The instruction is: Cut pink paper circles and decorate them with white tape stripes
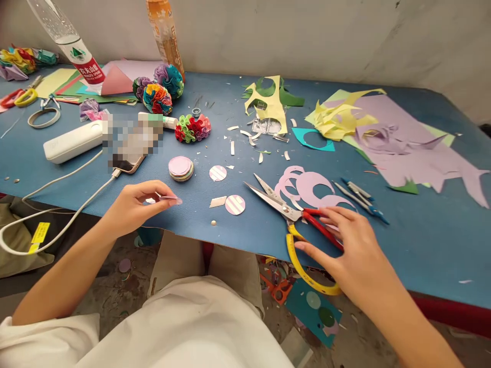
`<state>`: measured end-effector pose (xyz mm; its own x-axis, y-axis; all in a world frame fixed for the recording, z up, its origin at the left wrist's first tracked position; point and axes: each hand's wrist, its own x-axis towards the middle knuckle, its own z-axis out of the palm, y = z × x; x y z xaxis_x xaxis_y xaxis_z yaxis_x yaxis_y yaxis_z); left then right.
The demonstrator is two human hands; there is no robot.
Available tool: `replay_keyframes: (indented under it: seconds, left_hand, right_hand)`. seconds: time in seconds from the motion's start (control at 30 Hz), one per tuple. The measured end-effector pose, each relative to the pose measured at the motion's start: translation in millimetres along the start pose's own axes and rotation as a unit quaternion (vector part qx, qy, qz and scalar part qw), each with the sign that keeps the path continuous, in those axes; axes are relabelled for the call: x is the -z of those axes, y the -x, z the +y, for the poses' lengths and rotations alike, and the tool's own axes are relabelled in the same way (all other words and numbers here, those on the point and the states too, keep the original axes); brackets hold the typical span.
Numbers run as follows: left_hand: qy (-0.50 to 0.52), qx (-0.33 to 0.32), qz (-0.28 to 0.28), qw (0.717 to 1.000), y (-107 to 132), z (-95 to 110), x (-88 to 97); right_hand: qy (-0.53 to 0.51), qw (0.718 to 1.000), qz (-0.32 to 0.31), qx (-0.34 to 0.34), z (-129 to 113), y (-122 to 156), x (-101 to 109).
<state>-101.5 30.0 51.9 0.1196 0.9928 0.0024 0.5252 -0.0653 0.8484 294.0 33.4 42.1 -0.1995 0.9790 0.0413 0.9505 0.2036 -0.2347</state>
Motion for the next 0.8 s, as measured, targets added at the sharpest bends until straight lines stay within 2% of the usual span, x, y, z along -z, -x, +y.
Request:
replay_keyframes:
  seconds: [0.07,0.13,0.23,0.37,0.5,0.63,0.73,0.8]
  left_hand:
    - [0.101,-0.022,0.024,0.994,7,-1,-12.7]
    - [0.199,-0.009,0.034,0.979,14,-1,-25.8]
    - [0.312,0.023,0.062,0.948,26,2,-42.8]
    - [0.428,0.027,0.116,0.896,38,7,-59.6]
    - [0.501,0.058,0.139,0.852,47,14,-69.8]
    - [0.513,0.079,0.124,0.846,54,20,-72.4]
    - [0.513,0.072,0.120,0.847,57,22,-72.3]
    - [0.515,0.068,0.119,0.846,58,23,-72.9]
  right_hand:
    - [0.017,1.000,0.002,-0.004,0,7,-4]
    - [0.020,1.000,-0.014,-0.008,-4,5,-5]
    - [0.034,0.998,-0.027,-0.043,-10,-3,-4]
    - [0.029,0.994,-0.060,-0.084,-21,-10,1]
    - [0.018,0.995,-0.029,-0.099,-33,-8,2]
    - [0.013,0.992,0.018,-0.126,-41,-1,6]
    - [-0.126,0.980,0.078,-0.130,-49,6,11]
    - [-0.277,0.948,0.105,-0.119,-53,9,14]
